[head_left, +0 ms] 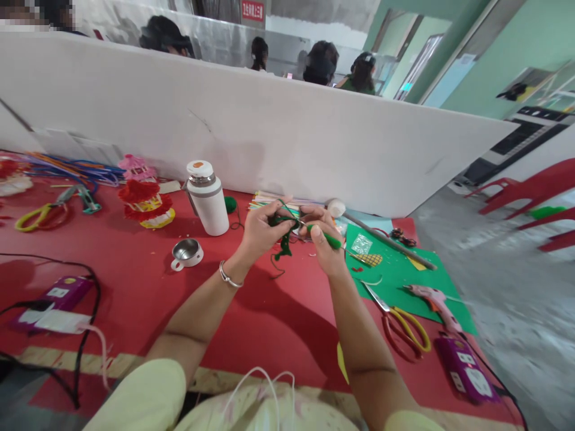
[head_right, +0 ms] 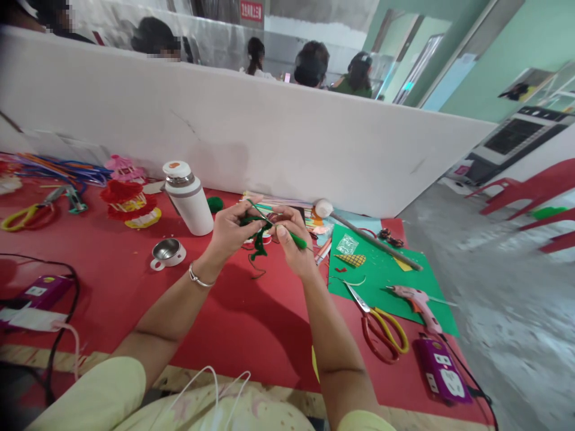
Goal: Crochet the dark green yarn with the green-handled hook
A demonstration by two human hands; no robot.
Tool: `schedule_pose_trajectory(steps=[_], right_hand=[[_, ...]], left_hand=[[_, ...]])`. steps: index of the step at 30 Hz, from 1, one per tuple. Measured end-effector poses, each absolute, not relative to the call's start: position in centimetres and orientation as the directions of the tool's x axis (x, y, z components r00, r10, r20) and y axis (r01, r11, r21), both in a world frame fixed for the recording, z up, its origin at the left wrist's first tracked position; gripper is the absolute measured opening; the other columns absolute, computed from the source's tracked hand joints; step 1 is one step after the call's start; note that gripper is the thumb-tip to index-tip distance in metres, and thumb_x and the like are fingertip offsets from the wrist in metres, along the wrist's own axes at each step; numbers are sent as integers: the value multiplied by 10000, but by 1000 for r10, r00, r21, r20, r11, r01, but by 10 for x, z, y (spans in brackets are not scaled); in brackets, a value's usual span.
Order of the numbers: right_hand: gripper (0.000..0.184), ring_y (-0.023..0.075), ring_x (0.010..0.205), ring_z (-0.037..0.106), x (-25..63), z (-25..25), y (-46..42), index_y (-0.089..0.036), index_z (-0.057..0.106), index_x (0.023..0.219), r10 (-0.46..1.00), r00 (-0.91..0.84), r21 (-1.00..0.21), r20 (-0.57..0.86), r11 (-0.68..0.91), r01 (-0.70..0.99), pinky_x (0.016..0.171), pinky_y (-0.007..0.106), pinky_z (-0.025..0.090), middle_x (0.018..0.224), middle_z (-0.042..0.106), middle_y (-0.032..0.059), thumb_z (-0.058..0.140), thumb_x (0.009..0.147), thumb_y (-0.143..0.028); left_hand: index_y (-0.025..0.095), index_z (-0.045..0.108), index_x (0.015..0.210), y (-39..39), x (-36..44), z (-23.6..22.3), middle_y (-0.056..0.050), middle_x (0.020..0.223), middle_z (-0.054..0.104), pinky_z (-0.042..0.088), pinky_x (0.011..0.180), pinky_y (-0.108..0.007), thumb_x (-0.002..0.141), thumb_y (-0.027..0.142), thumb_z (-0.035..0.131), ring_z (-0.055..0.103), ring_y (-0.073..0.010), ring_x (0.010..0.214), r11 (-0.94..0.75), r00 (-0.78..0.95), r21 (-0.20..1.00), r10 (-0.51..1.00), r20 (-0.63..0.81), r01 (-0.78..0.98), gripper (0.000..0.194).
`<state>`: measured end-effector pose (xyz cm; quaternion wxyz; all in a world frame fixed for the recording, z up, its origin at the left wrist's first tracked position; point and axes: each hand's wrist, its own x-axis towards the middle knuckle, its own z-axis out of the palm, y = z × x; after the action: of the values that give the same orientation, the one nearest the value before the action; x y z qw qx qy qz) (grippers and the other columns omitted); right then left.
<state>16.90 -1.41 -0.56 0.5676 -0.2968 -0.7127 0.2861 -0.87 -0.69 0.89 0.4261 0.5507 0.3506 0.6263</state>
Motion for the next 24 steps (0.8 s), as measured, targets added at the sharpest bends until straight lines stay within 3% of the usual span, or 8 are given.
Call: schedule_pose_trajectory(steps=[4, 7, 15, 24], right_hand=[[302, 255, 1127, 697, 166, -7, -18, -265, 787, 980, 737, -124, -730, 665, 676, 101, 874, 407, 608, 1187, 728, 85, 561, 1047, -455], [295, 255, 1125, 690, 161, -10, -19, -263, 785, 1004, 699, -68, -688, 712, 713, 136, 915, 425, 602, 1180, 721, 92, 554, 1050, -440], [293, 235, 1099, 694, 155, -10, -20, -249, 775, 955, 672, -4, -664, 741, 733, 150, 938, 410, 591, 1140, 708, 85, 550, 1056, -408], [287, 244, 1088, 701, 152, -13, -19, -248, 775, 958, 653, 47, -652, 756, 745, 140, 894, 409, 608, 1143, 713, 85, 551, 1057, -398]], left_hand=[[207, 823, 968, -11, -3, 7, -18, 913, 800, 564, 896, -307, 755, 187, 835, 709, -179, 867, -473, -121, 878, 878, 463, -76, 214], [209, 819, 1043, -15, 2, 6, -24, 926, 806, 582, 927, -341, 770, 220, 845, 736, -195, 873, -453, -135, 881, 890, 436, -138, 274], [189, 793, 1190, -12, 2, 6, -26, 890, 806, 602, 787, -299, 725, 293, 899, 722, -173, 795, -403, -96, 878, 915, 391, -259, 488], [172, 818, 1137, -9, 5, -3, -38, 897, 805, 589, 717, -265, 784, 274, 848, 714, -157, 769, -503, -126, 849, 864, 488, -164, 368]])
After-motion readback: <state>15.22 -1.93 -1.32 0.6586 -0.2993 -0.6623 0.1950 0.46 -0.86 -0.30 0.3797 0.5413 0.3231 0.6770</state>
